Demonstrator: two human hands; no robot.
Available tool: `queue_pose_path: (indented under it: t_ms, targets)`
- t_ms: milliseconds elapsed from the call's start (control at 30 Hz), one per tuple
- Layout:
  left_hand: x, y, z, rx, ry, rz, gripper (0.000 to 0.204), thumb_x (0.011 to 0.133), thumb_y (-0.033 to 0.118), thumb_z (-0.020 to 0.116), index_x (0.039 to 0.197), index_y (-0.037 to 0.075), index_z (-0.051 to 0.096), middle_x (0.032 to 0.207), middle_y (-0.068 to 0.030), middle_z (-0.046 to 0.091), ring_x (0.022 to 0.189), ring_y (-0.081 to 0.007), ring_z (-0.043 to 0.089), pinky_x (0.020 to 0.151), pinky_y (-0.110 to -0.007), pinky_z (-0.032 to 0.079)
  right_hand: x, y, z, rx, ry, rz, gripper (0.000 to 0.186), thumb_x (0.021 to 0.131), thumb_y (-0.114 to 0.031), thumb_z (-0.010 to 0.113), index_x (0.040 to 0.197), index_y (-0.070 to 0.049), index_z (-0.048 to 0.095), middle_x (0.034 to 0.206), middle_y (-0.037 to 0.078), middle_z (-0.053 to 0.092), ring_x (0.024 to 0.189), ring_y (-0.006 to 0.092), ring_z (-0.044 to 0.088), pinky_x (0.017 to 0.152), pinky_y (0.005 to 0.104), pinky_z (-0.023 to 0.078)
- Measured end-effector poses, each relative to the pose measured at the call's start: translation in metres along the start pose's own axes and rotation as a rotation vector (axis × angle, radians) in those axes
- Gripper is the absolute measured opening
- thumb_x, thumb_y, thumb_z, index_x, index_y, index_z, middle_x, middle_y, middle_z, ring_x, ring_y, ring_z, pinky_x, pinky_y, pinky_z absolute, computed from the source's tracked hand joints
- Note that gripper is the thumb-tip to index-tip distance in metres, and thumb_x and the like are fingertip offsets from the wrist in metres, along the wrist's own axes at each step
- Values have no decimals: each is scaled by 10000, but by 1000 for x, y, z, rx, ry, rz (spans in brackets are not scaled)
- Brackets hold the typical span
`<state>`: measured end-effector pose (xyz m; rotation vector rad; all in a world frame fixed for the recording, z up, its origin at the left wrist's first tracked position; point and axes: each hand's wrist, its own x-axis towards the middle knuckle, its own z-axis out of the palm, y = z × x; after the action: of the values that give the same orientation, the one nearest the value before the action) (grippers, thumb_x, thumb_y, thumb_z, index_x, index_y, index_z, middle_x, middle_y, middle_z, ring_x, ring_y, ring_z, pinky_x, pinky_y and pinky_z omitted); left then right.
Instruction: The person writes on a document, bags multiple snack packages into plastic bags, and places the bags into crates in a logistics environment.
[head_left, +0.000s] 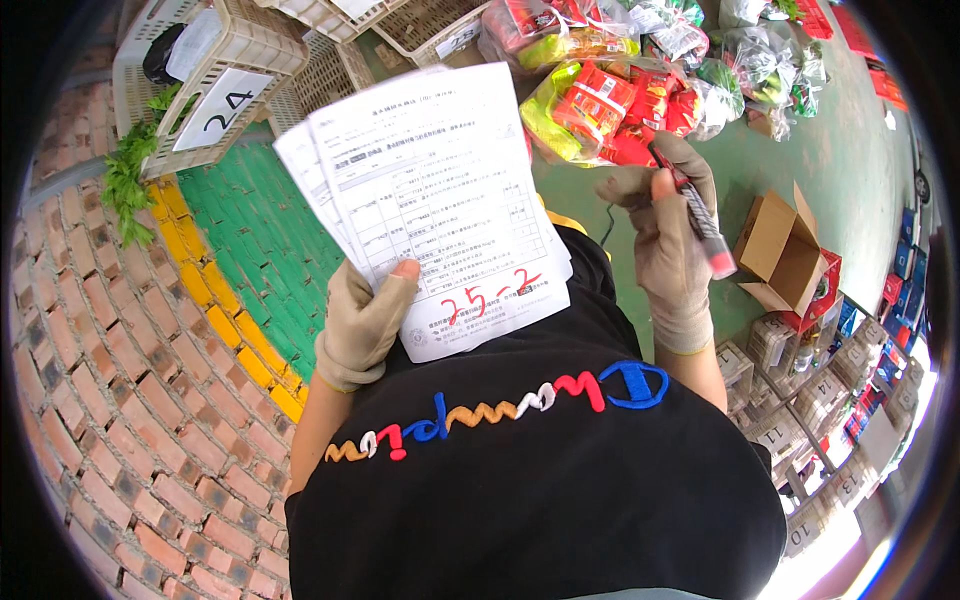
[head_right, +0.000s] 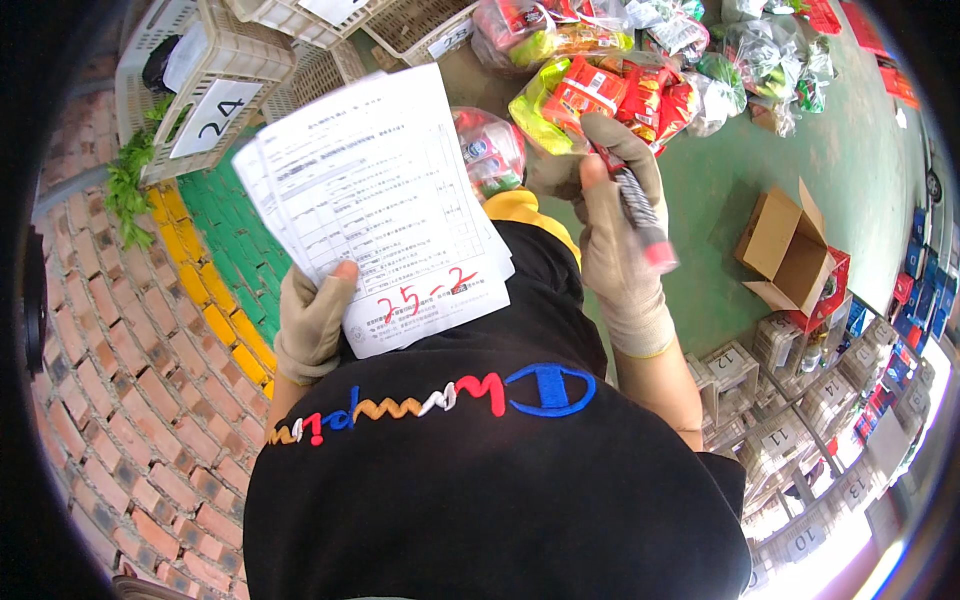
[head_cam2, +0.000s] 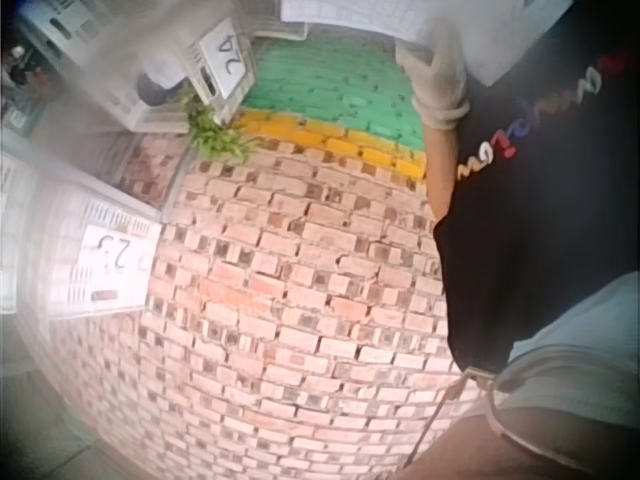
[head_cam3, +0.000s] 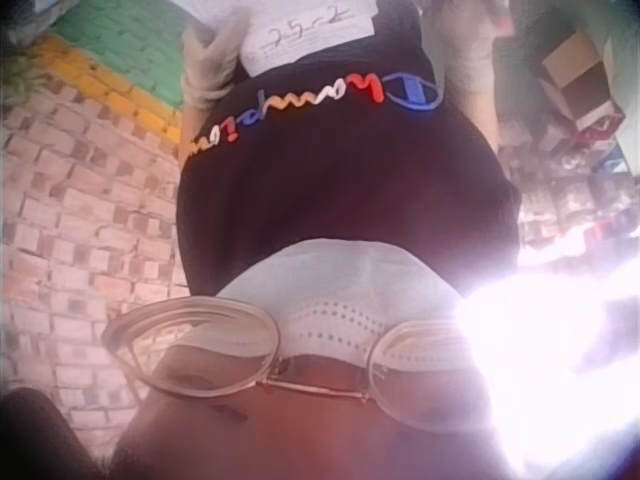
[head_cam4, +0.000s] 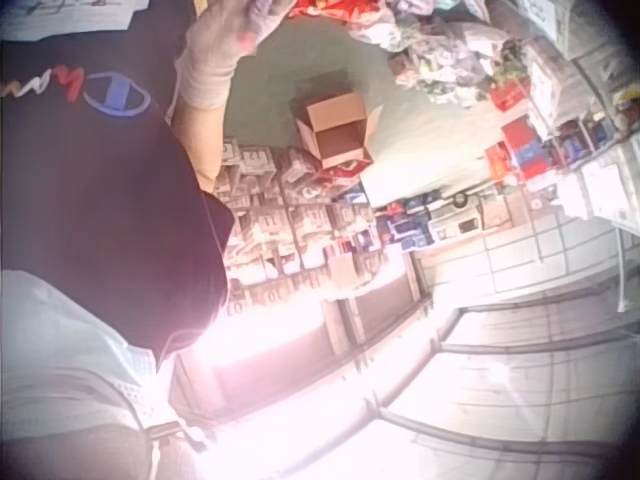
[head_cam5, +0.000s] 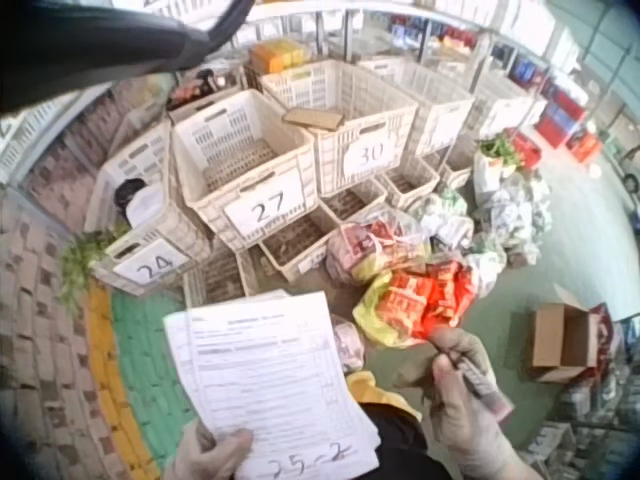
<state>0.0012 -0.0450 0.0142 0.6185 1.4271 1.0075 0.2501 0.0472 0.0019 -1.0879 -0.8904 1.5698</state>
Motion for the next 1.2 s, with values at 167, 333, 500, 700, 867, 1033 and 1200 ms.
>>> queue_pose_path:
  t_ms: [167,333,500,700,867,1033,1200]
  targets:
    - [6,17,-1,-30,4,142,299,849,0,521,1129,-102,498,1026,-138,617,881,-163,593,790,-264,468,19,9,27,-215,-139,41,455,749,10,697,1100,-44,412,934,101,617,810,153,596,747,284,489]
    - [17,11,1,41,-45,244,270,881,65,534,1102,-90,522,982,-103,628,843,-106,564,739,-244,462,26,0,48,34,33,184,455,700,63,713,1049,-52,445,881,55,596,722,82,547,639,191,444]
    - [23,0,-15,104,63,190,284,921,161,489,1028,-94,554,851,-62,627,704,-88,524,618,-243,441,41,17,45,-132,-23,272,283,794,30,598,1048,-37,493,789,-16,538,644,52,469,559,187,371]
    - [27,-67,-94,546,722,156,324,925,196,485,981,-119,541,773,-158,579,643,-196,522,546,-331,437,104,141,-69,-1018,210,228,386,713,-30,590,1070,17,453,926,78,541,827,172,508,768,286,442]
    - [-11,-135,-154,439,797,-7,374,950,258,459,972,-109,526,876,-181,555,743,-184,523,662,-291,441,96,283,-79,-752,193,522,405,713,-5,573,1082,-57,416,920,66,504,752,151,497,623,291,465]
    - [-13,-209,-147,22,802,-297,385,961,260,439,1006,-118,496,914,-127,570,764,-133,478,673,-260,425,135,398,-7,-1036,-120,305,345,786,-82,520,1114,-55,417,938,185,590,868,318,594,773,400,457]
    - [-6,-255,-152,14,592,-396,339,964,153,410,1101,-155,444,1002,-180,538,900,-196,494,774,-282,431,205,494,72,-1376,-486,181,388,788,-94,480,1158,-34,376,990,250,589,904,418,574,790,482,432]
